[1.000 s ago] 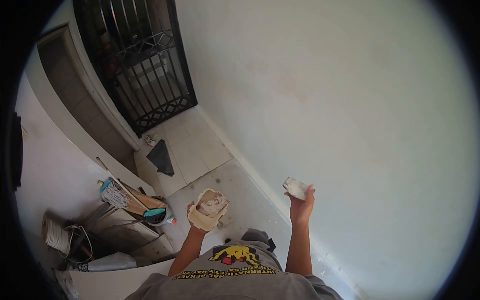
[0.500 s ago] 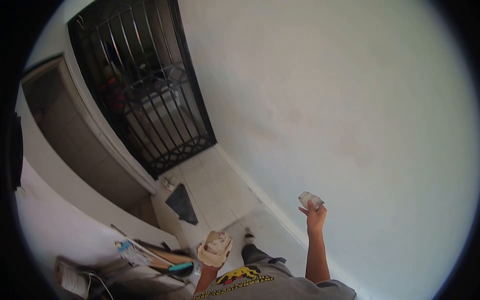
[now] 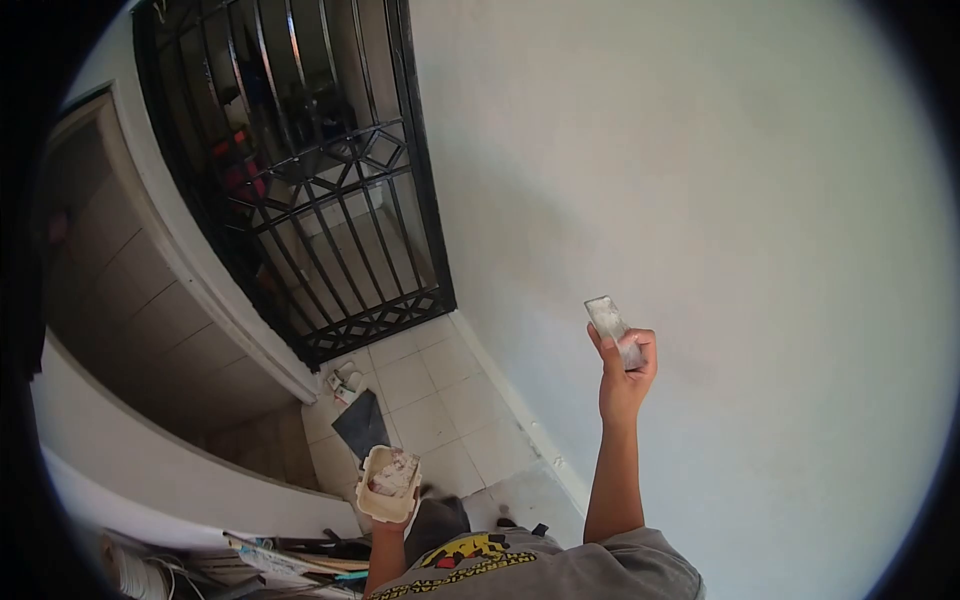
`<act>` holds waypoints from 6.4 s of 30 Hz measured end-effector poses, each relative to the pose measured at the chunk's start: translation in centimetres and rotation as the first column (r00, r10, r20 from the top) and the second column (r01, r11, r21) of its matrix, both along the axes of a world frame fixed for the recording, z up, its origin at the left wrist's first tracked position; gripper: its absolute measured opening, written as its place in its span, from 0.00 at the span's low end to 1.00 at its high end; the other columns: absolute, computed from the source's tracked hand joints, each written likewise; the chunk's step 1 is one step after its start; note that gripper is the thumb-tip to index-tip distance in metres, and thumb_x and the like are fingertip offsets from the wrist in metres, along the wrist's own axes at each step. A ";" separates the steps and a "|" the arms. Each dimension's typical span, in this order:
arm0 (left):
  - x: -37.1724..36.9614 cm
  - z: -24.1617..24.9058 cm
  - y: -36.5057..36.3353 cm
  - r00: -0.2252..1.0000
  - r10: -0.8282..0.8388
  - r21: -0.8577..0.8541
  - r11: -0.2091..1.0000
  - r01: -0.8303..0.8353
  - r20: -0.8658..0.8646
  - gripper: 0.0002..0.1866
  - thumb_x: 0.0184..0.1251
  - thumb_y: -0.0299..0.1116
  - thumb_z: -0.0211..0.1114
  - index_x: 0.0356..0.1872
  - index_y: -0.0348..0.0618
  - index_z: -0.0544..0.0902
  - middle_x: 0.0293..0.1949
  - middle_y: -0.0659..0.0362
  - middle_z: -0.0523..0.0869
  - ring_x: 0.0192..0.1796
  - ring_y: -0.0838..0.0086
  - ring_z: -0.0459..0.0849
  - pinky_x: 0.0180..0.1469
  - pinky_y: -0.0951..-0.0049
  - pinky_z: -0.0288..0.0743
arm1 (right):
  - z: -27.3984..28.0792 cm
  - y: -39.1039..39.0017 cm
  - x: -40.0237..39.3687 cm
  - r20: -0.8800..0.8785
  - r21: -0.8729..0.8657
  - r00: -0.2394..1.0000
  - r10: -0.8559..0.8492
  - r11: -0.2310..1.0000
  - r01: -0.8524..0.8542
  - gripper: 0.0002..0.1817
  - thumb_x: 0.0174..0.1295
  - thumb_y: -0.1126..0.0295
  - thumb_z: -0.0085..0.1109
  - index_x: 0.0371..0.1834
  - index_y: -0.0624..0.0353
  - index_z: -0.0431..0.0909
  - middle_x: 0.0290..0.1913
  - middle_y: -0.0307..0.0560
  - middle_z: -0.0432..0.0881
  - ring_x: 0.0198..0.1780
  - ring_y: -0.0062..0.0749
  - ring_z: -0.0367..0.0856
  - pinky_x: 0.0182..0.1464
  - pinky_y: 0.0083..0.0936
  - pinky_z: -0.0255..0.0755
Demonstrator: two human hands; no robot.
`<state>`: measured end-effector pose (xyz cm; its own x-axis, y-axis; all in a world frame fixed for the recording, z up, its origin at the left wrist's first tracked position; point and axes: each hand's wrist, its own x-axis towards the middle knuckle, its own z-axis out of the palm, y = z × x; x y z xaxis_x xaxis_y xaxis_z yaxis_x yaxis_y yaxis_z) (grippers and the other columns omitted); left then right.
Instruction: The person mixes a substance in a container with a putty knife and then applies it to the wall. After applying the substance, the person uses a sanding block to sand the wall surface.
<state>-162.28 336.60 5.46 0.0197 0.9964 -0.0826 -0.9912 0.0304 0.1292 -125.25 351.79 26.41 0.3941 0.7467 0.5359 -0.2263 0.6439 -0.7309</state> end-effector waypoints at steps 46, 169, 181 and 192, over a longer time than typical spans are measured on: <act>-12.9 -1.6 78.4 0.858 -0.513 -0.180 0.846 0.502 -0.022 0.36 0.63 0.63 0.60 0.68 0.55 0.77 0.69 0.53 0.77 0.68 0.45 0.76 0.61 0.38 0.78 | 31.4 68.0 -4.6 0.332 0.916 -0.790 -0.515 -0.023 0.400 0.38 0.69 0.55 0.60 0.81 0.21 0.55 0.83 0.47 0.53 0.84 0.51 0.46 0.81 0.57 0.41; -17.0 -9.7 96.6 0.244 -0.959 0.035 0.251 0.967 0.143 0.37 0.66 0.58 0.60 0.72 0.49 0.72 0.73 0.46 0.71 0.73 0.37 0.68 0.63 0.34 0.76 | 20.6 78.3 -5.6 0.506 0.861 -0.709 -0.491 0.238 0.450 0.33 0.70 0.68 0.56 0.79 0.36 0.62 0.81 0.45 0.58 0.82 0.50 0.54 0.78 0.62 0.47; -16.5 -6.4 94.6 0.302 -0.946 -0.064 0.297 0.953 0.121 0.38 0.65 0.65 0.56 0.70 0.51 0.75 0.71 0.48 0.74 0.70 0.38 0.72 0.58 0.36 0.79 | 20.8 77.6 -6.1 0.474 0.854 -0.657 -0.586 0.125 0.505 0.29 0.73 0.63 0.53 0.78 0.36 0.65 0.81 0.44 0.60 0.82 0.48 0.53 0.81 0.55 0.43; -16.5 -4.7 94.0 0.317 -0.946 -0.004 0.317 0.948 0.066 0.38 0.65 0.65 0.56 0.70 0.52 0.75 0.70 0.46 0.75 0.69 0.38 0.73 0.57 0.38 0.79 | 22.5 78.5 -5.7 0.410 0.603 -0.579 -0.705 -0.267 0.752 0.28 0.75 0.58 0.48 0.79 0.35 0.63 0.82 0.47 0.58 0.83 0.51 0.49 0.77 0.70 0.36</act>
<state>-178.77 430.63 0.79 0.9526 0.2920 -0.0853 -0.2873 0.9557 0.0635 -130.93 430.25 48.90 0.1640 -0.1251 0.9785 0.8459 -0.4924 -0.2048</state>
